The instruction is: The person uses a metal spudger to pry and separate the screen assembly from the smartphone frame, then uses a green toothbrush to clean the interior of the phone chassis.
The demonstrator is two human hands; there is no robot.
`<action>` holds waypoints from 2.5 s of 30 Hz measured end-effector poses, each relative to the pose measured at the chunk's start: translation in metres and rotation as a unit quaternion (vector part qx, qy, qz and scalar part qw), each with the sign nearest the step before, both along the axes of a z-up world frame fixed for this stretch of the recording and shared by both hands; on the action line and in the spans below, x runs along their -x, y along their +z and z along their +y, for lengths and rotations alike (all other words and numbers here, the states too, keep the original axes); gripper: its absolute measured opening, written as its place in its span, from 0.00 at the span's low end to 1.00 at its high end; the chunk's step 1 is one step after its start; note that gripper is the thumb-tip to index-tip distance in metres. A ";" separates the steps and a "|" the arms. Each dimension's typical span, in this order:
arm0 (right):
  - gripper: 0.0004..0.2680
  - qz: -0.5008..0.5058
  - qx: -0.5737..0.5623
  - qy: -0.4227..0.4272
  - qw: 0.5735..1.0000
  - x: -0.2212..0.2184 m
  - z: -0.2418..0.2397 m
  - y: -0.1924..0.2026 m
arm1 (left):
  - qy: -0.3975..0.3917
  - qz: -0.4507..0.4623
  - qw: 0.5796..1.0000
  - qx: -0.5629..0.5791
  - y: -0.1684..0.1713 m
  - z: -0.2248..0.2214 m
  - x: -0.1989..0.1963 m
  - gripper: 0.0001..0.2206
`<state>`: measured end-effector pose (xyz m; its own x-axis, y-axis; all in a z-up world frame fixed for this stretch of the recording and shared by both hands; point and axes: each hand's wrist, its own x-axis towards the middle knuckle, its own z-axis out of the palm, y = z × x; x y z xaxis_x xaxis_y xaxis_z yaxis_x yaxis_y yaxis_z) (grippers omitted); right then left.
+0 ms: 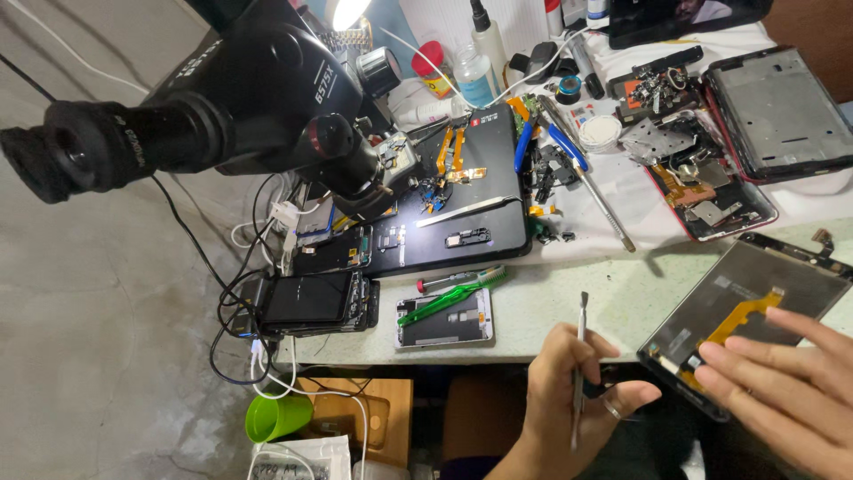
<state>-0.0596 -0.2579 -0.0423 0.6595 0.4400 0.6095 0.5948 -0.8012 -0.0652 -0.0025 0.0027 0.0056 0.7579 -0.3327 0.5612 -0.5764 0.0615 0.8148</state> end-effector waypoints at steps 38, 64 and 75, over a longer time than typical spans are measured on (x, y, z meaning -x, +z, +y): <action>0.14 0.063 -0.315 -0.210 0.923 -0.039 0.026 0.021 | 0.000 0.267 0.928 0.260 -0.077 -0.013 -0.065 0.14; 0.04 0.133 -0.502 -0.156 0.840 -0.122 0.071 0.030 | 0.023 0.284 0.927 0.244 -0.075 -0.018 -0.076 0.12; 0.10 0.270 -0.672 -0.042 0.688 -0.113 0.059 0.032 | 0.018 0.269 0.935 0.229 -0.074 -0.016 -0.074 0.11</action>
